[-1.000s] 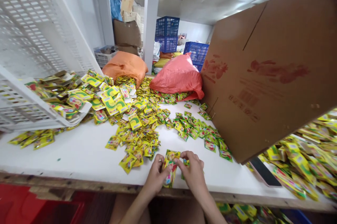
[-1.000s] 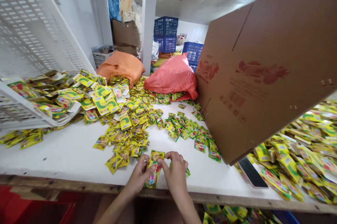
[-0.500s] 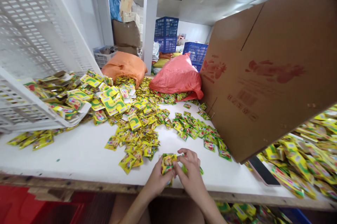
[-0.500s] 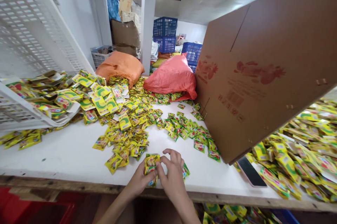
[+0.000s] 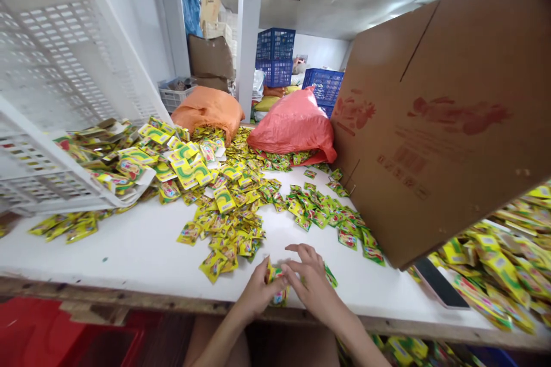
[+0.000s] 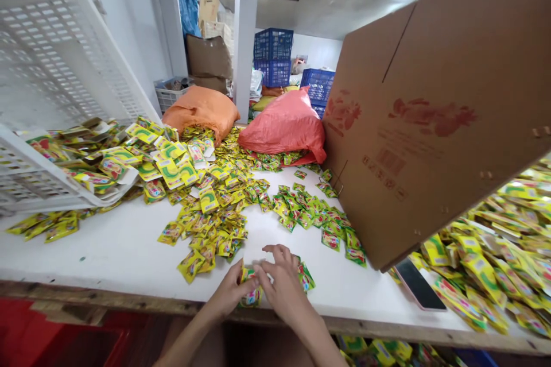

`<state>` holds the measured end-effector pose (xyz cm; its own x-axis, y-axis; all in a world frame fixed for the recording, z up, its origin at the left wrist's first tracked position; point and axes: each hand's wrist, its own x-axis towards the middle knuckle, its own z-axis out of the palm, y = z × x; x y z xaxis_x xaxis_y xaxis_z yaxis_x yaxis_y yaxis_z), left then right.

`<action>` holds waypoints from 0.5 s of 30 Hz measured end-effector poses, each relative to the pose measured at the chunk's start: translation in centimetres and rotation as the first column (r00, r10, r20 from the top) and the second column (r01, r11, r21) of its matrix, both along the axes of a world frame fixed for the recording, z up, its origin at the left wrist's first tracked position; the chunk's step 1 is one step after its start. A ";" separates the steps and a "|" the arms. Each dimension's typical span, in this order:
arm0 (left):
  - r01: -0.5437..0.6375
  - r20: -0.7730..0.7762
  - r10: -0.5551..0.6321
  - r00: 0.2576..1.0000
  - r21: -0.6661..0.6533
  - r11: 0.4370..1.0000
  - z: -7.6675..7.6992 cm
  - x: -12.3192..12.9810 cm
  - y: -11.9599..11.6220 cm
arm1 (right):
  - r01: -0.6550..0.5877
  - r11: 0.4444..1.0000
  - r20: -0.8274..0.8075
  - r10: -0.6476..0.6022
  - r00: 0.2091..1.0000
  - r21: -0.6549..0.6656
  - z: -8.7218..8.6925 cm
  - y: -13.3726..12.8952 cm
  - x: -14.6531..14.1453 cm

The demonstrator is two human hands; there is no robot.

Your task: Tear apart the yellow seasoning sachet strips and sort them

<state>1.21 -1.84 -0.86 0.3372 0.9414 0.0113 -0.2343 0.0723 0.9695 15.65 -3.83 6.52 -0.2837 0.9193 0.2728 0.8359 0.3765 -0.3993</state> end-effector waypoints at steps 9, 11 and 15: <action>-0.117 0.145 0.118 0.982 -0.015 0.993 -0.4 0.4 -0.3 | 0.108 0.986 -0.679 -0.166 0.715 -0.127 -6.5 -0.6 -0.1; -0.176 0.107 0.176 0.978 -0.009 0.984 -0.4 0.4 -0.5 | 0.118 0.986 -0.701 -0.167 0.693 -0.118 -7.2 -0.5 -0.5; -0.091 -0.066 0.097 0.993 0.083 0.992 -0.5 -0.2 -0.2 | 0.067 0.988 -0.651 -0.143 0.745 -0.141 -6.2 0.1 -0.3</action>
<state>1.00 -2.05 -1.35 0.2497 0.9660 0.0671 -0.1684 -0.0249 0.9854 15.30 -3.77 0.29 0.0312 0.9654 0.2589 0.3831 0.2277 -0.8952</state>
